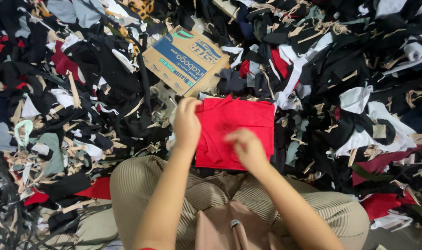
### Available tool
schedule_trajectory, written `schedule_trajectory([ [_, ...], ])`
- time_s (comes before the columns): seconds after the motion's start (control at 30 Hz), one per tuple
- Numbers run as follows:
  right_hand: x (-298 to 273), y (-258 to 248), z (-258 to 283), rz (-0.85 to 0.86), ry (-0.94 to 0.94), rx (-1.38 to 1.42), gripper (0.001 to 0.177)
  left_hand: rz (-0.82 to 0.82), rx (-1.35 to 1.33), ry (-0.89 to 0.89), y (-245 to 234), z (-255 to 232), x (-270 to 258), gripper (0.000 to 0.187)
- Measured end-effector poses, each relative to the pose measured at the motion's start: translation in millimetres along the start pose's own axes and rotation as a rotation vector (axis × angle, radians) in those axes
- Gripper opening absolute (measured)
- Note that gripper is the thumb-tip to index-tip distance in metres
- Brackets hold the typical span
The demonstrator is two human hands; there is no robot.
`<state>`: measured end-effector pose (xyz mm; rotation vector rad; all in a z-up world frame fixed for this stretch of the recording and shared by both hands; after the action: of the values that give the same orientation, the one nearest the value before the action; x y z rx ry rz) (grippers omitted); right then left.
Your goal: Folding and stacking fabric scraps from a large pile on the floor
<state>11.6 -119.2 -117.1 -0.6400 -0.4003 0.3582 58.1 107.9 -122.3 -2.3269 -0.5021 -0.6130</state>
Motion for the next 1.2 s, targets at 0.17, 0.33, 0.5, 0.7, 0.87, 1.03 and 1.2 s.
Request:
schedule_trajectory([
  [0.17, 38, 10, 5, -0.169, 0.063, -0.403, 0.044, 0.173, 0.006, 0.147, 38, -46, -28, 0.043],
  [0.33, 43, 36, -12, 0.112, 0.302, -0.629, 0.06, 0.281, 0.328, 0.225, 69, -24, -54, 0.051],
  [0.5, 40, 46, -19, 0.213, 0.379, -0.669, 0.062, 0.277, 0.345, 0.186, 74, -10, -65, 0.053],
  [0.7, 42, 50, -30, 0.12, 0.318, -0.663, 0.061, 0.275, 0.362, 0.176, 78, -8, -63, 0.053],
  [0.87, 56, -29, -81, -0.404, 0.202, -0.158, 0.041, 0.365, 0.335, 0.101, 62, -38, -39, 0.054],
  [1.03, 44, -105, -272, -0.54, 0.574, -0.236, 0.044, 0.43, 0.231, 0.042, 76, -67, -25, 0.053],
  [1.2, 51, -109, -318, -0.369, 0.716, -0.473, 0.056, 0.29, 0.049, 0.231, 108, -98, -17, 0.043],
])
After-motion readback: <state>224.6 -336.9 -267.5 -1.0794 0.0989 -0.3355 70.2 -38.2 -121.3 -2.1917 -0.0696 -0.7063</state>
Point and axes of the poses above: each hand's wrist, its own x-axis towards the middle knuckle, its own y-axis out of the palm, z = x × y, the point moved 5 cm from there along x, towards the middle knuckle, and after that the axes turned 1 degree about -x, right-handed, at the moved point
